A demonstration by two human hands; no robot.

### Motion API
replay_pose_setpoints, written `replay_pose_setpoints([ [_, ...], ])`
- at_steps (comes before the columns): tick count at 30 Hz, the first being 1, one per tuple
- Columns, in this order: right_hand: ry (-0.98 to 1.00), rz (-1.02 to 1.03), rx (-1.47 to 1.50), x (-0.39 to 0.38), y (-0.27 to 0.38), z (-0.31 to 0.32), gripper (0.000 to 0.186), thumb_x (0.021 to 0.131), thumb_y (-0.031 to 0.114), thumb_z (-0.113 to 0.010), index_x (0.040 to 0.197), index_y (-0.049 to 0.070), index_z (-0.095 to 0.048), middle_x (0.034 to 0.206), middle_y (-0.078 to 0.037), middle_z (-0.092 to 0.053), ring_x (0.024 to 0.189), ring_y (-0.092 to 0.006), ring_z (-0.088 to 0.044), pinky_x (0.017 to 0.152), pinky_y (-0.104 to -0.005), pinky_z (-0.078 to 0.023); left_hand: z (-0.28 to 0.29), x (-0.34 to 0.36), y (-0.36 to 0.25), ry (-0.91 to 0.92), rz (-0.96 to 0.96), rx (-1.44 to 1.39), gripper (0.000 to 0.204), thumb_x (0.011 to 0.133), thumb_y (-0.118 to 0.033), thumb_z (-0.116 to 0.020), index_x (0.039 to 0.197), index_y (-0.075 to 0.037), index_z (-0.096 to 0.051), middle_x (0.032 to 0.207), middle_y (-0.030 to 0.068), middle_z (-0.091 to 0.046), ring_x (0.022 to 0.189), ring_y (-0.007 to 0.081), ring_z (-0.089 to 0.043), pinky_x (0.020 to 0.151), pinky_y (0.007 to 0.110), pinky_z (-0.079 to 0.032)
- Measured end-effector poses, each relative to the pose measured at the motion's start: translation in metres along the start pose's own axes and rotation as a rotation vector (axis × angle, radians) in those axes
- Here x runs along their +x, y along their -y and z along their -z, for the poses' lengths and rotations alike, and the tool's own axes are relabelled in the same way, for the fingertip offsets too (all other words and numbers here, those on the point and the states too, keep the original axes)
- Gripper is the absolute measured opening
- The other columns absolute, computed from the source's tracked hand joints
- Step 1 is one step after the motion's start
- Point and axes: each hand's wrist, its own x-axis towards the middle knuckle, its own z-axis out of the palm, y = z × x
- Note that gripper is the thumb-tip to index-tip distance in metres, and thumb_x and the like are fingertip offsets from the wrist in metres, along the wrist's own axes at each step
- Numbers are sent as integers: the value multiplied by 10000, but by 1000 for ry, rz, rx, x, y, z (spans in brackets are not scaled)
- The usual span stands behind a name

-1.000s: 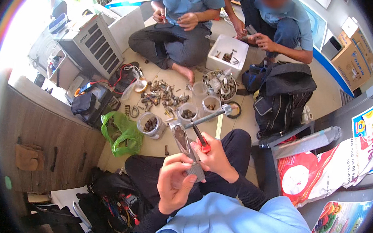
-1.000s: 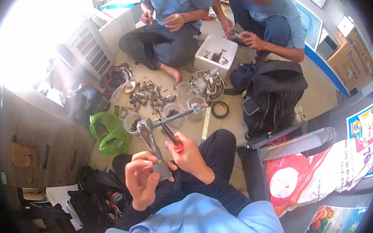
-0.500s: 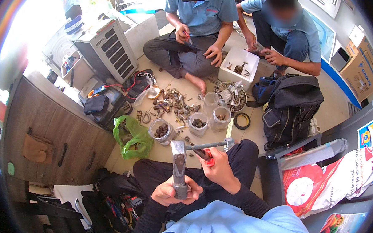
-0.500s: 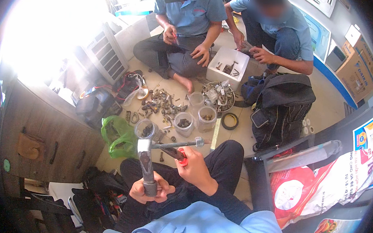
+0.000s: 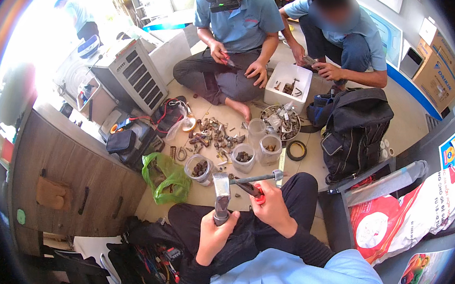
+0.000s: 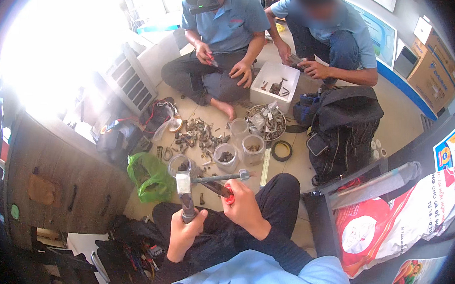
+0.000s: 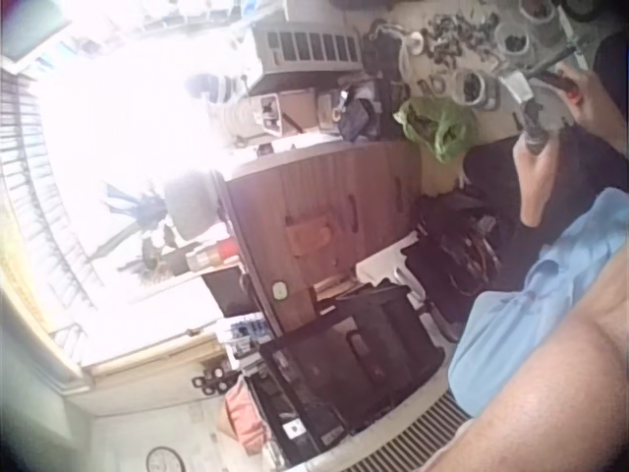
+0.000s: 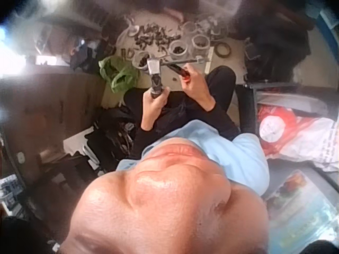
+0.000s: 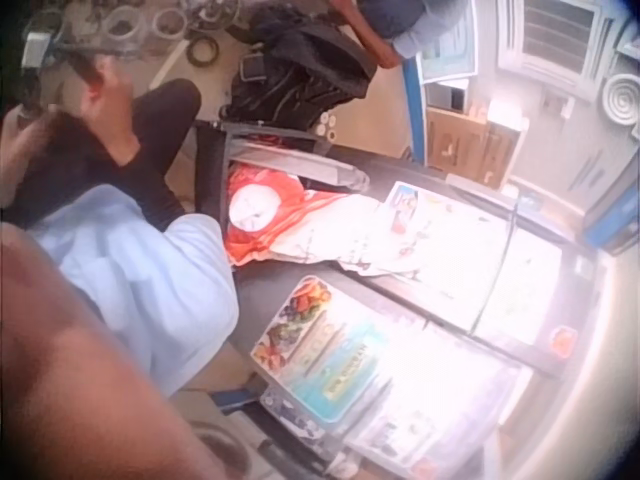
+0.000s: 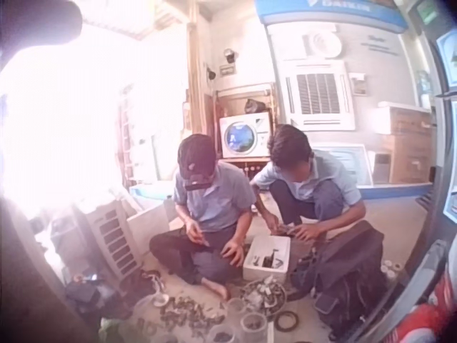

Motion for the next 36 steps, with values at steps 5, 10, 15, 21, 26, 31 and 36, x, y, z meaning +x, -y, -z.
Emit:
replay_pose_setpoints([
  [5, 113, -57, 132, -8, 6, -5, 157, 861, 86, -673, 881, -5, -547, 663, -149, -554, 589, -234, -541, 573, -347, -434, -12, 18, 11, -323, -368, 294, 163, 818, -97, -712, 825, 28, -609, 620, 130, -603, 559, 183, -623, 551, 328, -460],
  [10, 274, -175, 359, -24, 18, -16, 221, 924, 165, -661, 849, 4, -531, 625, -57, -467, 611, -115, -401, 565, -311, -389, -9, 52, 41, -514, -596, 384, 161, 802, -64, -721, 827, -8, -573, 652, 151, -602, 567, 342, -610, 558, 372, -479],
  [15, 497, -344, 545, -32, 18, -11, 187, 932, 181, -656, 929, 7, -589, 693, 9, -511, 649, -97, -462, 601, -289, -397, 15, 85, 30, -632, -911, 628, 243, 806, -90, -777, 767, -42, -543, 615, 115, -574, 526, 301, -590, 479, 370, -434],
  [21, 364, -176, 446, -30, 17, 2, 203, 934, 165, -643, 1071, 16, -636, 750, 9, -554, 684, -100, -486, 639, -289, -420, 23, 95, -1, -151, -890, 505, 218, 791, -58, -761, 833, -24, -550, 636, 55, -582, 533, 219, -595, 513, 315, -450],
  [26, 535, -296, 514, -35, 9, 18, 208, 943, 191, -656, 896, 5, -575, 738, 24, -527, 691, -67, -464, 631, -261, -410, 54, 94, -32, 732, -128, 263, 205, 704, -64, -714, 878, -11, -619, 732, -4, -619, 712, 75, -585, 638, 258, -467],
  [31, 633, -207, 499, -45, -7, 19, 248, 942, 234, -666, 908, 12, -560, 726, 30, -495, 680, -75, -437, 627, -261, -400, 63, 89, -15, 957, -309, 569, 250, 778, -207, -766, 918, -21, -673, 663, 75, -642, 591, 162, -629, 587, 328, -486],
  [36, 634, -370, 572, -54, -22, 11, 261, 944, 254, -661, 854, 46, -532, 674, 41, -431, 643, -74, -404, 588, -266, -366, 54, 84, 2, 611, -526, 766, 291, 696, -217, -788, 902, -59, -658, 696, 129, -653, 678, 320, -662, 629, 411, -506],
])
